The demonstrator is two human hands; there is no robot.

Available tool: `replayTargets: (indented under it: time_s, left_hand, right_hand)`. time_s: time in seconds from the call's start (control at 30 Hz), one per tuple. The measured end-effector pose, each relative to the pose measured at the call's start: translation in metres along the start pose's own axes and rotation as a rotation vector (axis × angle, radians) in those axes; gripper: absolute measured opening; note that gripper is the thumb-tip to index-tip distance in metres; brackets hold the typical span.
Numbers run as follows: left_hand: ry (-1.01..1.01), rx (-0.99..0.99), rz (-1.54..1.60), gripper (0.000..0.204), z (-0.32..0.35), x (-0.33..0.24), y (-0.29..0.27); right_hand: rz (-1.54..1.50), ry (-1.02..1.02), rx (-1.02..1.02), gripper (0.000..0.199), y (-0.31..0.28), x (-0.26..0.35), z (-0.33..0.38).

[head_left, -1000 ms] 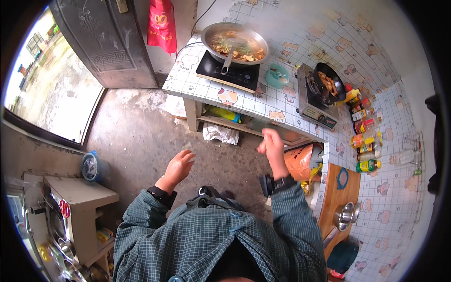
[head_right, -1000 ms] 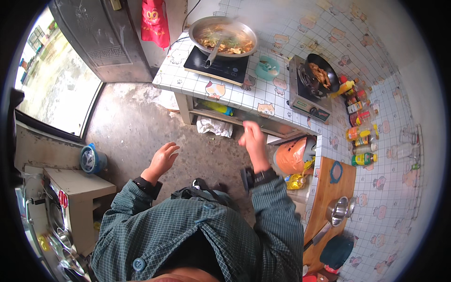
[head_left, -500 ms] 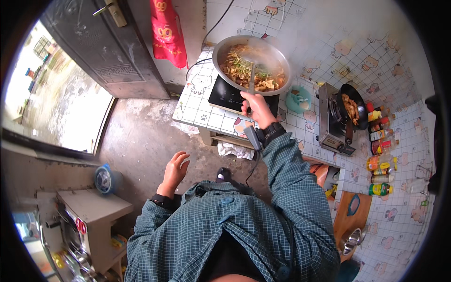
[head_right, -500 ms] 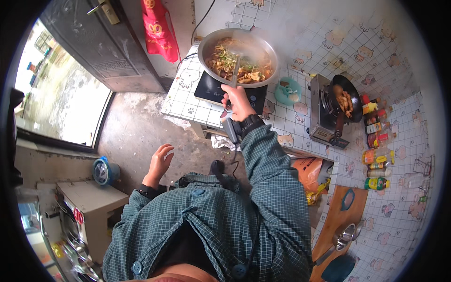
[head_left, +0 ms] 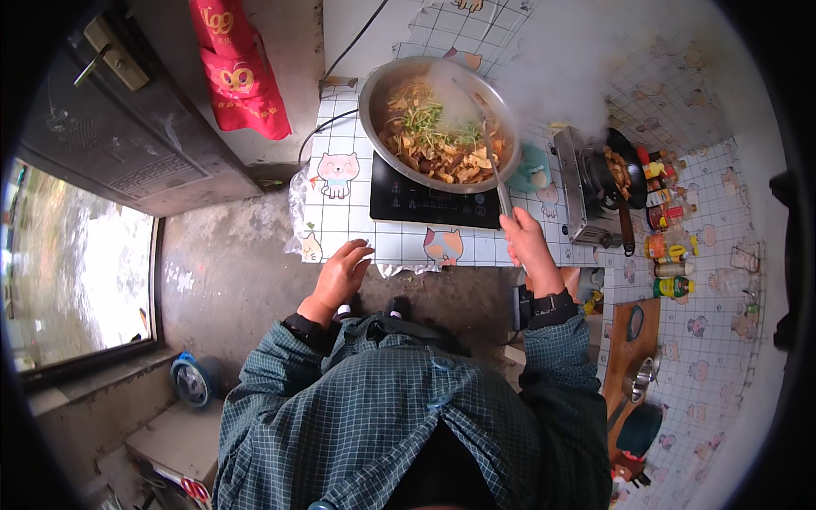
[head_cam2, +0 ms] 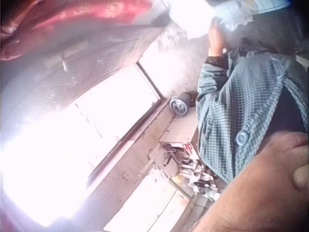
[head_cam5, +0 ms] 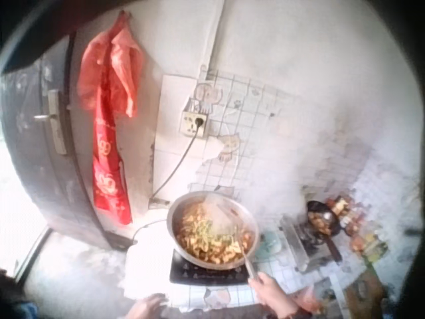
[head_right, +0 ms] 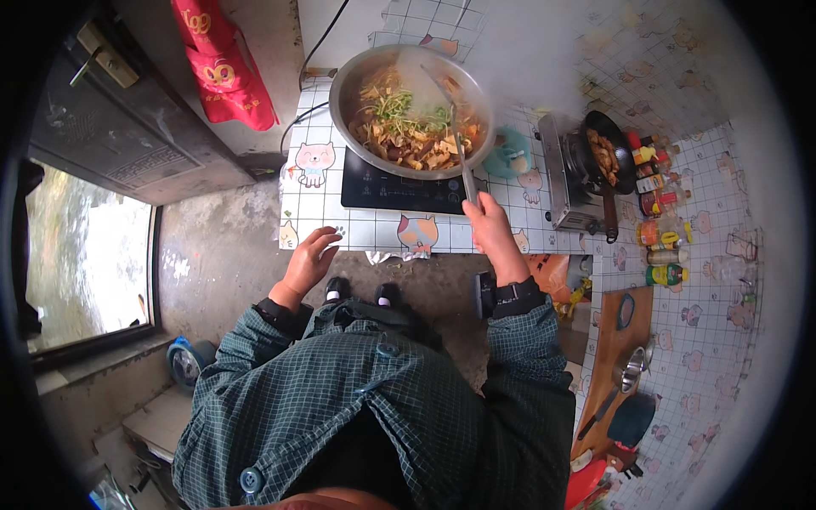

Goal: The person transfers fried chicken pieces from a metal bowl into a frying pan using chopsticks, then stirs a simmering pot containing noodles and vegetables with a ladle. The person also rinses a blue colander under running water and places it on the counter.

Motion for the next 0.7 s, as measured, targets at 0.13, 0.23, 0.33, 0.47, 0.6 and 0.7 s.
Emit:
replayTargets:
  time_s: [0.13,0.23,0.33,0.47,0.6,0.7]
  left_hand:
    - [0.026,0.067,0.082,0.019,-0.008,0.022,-0.012]
    - [0.014,0.107,0.122,0.018,-0.002,0.034,-0.023]
    - [0.027,0.118,0.128,0.018,-0.001,0.048,-0.03]
    - [0.057,0.126,0.157,0.019,-0.013,0.054,-0.034]
    - [0.127,0.129,0.197,0.018,-0.034,0.056,-0.025]
    - [0.158,0.076,0.208,0.019,-0.05,0.056,-0.017]
  right_hand:
    - [-0.039,0.088,0.025,0.025,0.034,0.001,0.011]
    - [-0.03,0.15,0.106,0.012,0.063,0.011,0.027]
    - [-0.056,0.18,0.127,0.011,0.083,0.023,0.038]
    - [-0.1,0.143,0.219,0.011,0.089,0.022,0.034]
    - [-0.135,0.166,0.159,0.013,0.077,0.036,0.03]
    - [-0.101,0.074,-0.024,0.02,0.062,0.04,0.028]
Point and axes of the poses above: each hand's wrist, its own z-axis away from the middle knuckle, its own y-axis out of the palm, x = y × z, the point moved 2 cm from there along -z, towards the middle knuckle, and after that the axes turned 15 degrees about y, right-handed, at the moved point
